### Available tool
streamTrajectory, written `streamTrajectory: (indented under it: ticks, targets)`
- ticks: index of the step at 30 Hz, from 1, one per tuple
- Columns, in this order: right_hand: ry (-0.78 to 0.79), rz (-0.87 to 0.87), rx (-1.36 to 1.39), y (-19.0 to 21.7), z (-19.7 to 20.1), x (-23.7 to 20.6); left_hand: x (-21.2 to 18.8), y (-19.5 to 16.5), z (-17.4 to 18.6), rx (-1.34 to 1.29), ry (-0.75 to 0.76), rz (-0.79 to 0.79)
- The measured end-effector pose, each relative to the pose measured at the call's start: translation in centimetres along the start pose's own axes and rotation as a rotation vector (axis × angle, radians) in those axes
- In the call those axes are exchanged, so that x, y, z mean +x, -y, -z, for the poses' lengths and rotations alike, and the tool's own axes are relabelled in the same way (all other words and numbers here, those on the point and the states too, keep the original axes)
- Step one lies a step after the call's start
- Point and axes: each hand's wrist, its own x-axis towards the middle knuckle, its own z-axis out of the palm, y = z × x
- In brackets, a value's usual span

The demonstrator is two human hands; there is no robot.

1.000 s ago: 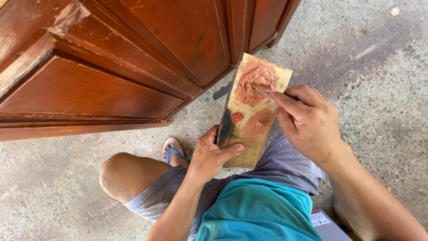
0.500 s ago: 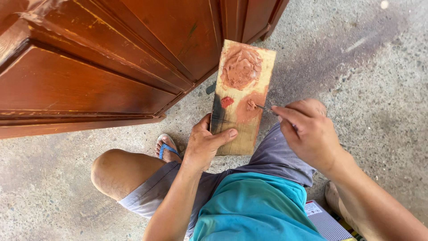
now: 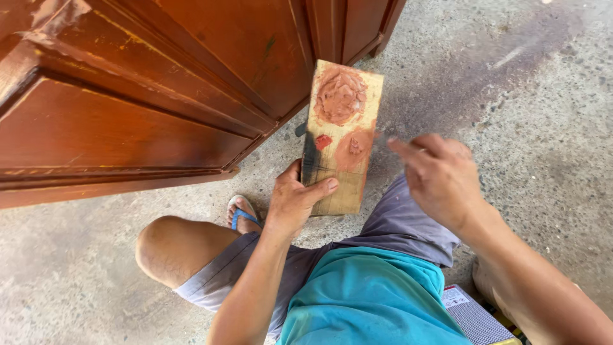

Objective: The person sits on the floor holding a board with pink wood filler and uses a small stick to scoop filler and press it into scratches and dents on the panels and edges of a wooden cabinet door, repeating the scooping and dabbing over several damaged spots.

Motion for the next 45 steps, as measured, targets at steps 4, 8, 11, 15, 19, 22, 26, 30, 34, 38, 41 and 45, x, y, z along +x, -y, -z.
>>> streamTrajectory:
  ticks: [4,8,11,15,19,22,26,30,34,38,41,45]
  targets:
    - [-0.067,-0.063,0.17,2.1,0.5,-0.6,-0.2,-0.5,-0.7,0.28,-0.091,-0.093]
    - [-0.048,-0.051,0.307,4.3,-0.6,-0.6,-0.7,-1.5,-1.3,0.378,-0.084,-0.125]
    - [-0.048,-0.056,0.306,4.7,-1.1,-0.3,-1.1,-2.1,-1.7,0.51,-0.111,-0.114]
    - [-0.057,-0.048,0.321,4.8,-1.1,0.4,-1.3,-2.4,-2.0,0.485,-0.102,-0.124]
    - [-0.048,-0.046,0.309,5.0,-1.1,0.6,-1.3,-2.4,-2.0,0.489,-0.099,-0.105]
    - [-0.043,-0.047,0.313,5.0,-1.4,0.6,-1.4,-2.3,-2.0,0.474,-0.087,-0.092]
    - [-0.017,-0.033,0.462,4.4,-1.5,1.0,-1.3,-2.3,-1.8,0.459,-0.082,-0.086]
    - [0.095,-0.128,0.608,3.8,-0.6,1.3,-1.0,-1.9,-1.4,0.406,-0.056,-0.082]
    - [0.044,-0.025,0.492,3.2,1.3,0.7,-0.8,-1.0,-0.8,0.181,-0.036,-0.07]
    - [0.04,0.014,0.203,2.2,2.1,0.4,-0.7,-0.1,0.1,-0.003,-0.014,-0.05]
    - [0.036,0.11,0.107,1.5,1.5,0.9,-0.7,0.2,0.4,-0.061,-0.013,-0.038]
    - [-0.068,0.079,0.089,0.7,0.7,1.6,-0.8,0.3,0.6,0.042,-0.07,-0.017]
